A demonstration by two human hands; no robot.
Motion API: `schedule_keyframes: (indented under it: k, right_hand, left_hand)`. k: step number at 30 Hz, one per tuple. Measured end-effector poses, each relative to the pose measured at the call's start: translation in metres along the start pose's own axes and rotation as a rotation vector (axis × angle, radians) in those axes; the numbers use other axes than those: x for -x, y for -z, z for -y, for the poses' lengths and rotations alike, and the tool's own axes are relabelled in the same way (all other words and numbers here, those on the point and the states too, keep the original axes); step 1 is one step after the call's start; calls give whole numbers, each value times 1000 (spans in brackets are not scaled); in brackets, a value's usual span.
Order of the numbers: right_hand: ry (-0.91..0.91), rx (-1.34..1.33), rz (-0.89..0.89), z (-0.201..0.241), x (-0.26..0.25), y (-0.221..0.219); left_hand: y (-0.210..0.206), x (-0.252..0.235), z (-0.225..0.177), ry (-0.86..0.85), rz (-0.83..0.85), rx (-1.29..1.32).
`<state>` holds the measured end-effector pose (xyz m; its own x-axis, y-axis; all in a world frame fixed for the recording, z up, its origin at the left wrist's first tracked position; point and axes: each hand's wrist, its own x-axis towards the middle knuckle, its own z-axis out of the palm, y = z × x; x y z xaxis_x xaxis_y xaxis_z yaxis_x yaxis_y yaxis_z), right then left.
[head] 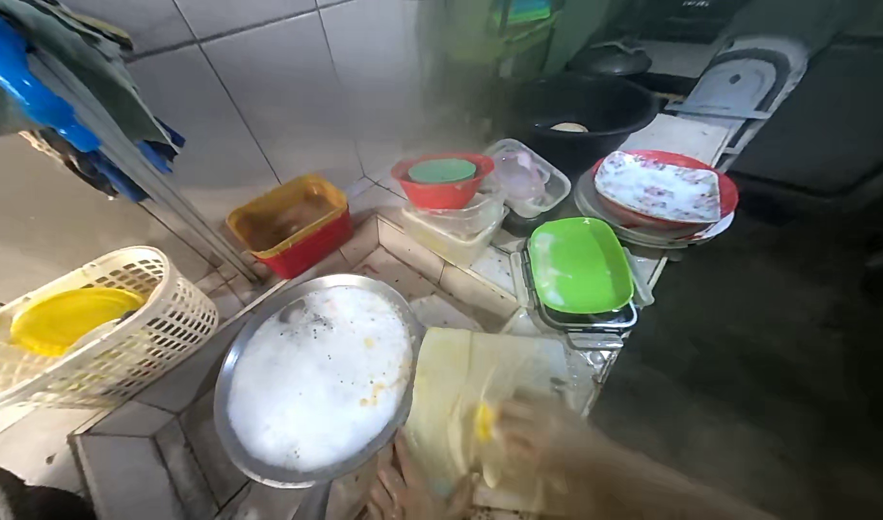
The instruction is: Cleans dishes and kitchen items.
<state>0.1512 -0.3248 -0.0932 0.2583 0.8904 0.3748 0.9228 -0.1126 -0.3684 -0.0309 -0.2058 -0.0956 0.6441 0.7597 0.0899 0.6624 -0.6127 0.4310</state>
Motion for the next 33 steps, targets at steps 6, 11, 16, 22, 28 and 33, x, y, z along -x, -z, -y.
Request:
schedule_keyframes:
  k: [6, 11, 16, 22, 28, 33]
  right_hand:
    - [-64, 22, 49, 20, 0, -1]
    - [-288, 134, 80, -22, -15, 28]
    - [-365, 140, -44, -5, 2, 10]
    - [-379, 47, 33, 5, -5, 9]
    - [20, -4, 229, -29, -31, 15]
    - [212, -70, 268, -15, -23, 8]
  left_hand:
    - [-5, -1, 0, -19, -51, 2]
    - [8, -2, -8, 4, 101, -8]
    - [21, 8, -18, -245, -166, -81]
    - [-7, 21, -11, -113, 67, -27]
    - [-19, 20, -12, -96, 26, -87]
    - [-23, 17, -16, -95, -7, -89]
